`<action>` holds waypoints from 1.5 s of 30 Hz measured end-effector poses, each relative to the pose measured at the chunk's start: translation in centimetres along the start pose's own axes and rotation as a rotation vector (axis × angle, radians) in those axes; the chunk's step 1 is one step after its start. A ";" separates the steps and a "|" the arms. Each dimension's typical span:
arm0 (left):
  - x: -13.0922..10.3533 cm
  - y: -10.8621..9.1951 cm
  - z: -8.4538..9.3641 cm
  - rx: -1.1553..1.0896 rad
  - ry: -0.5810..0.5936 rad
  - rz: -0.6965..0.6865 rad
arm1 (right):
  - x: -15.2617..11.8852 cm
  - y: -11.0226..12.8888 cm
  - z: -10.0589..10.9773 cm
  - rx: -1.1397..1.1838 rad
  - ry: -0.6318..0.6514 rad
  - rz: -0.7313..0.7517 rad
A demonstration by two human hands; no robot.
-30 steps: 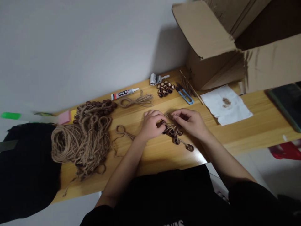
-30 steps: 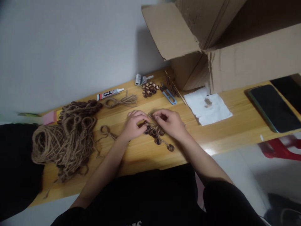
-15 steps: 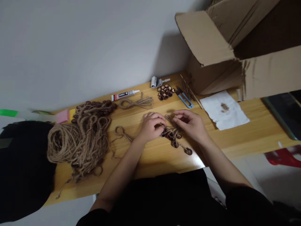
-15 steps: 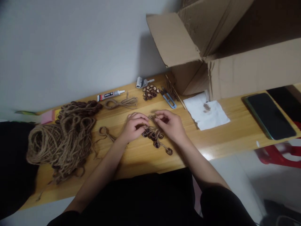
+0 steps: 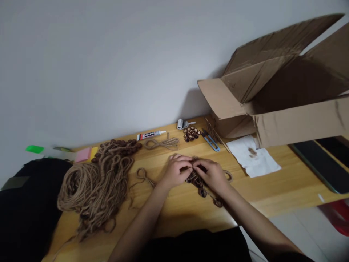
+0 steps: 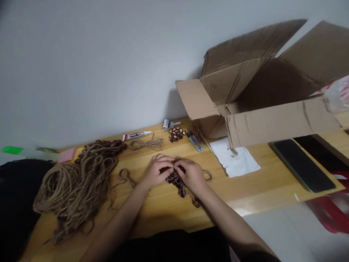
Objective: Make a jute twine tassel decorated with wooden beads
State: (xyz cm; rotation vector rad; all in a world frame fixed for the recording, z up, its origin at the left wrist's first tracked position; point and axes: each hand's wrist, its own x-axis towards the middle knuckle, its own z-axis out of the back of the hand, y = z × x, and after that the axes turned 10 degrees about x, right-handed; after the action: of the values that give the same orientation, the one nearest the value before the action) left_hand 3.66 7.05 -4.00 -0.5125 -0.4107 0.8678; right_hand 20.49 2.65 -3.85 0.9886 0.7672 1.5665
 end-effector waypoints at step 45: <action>0.8 0.1 -1.9 0.038 -0.178 0.117 | 0.4 -0.6 0.7 0.000 0.030 -0.227</action>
State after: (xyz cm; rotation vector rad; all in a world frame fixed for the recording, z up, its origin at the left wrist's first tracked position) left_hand 5.05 7.26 -5.51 -0.4285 -0.5298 1.0369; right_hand 21.36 3.19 -3.97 0.8483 0.8689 1.3872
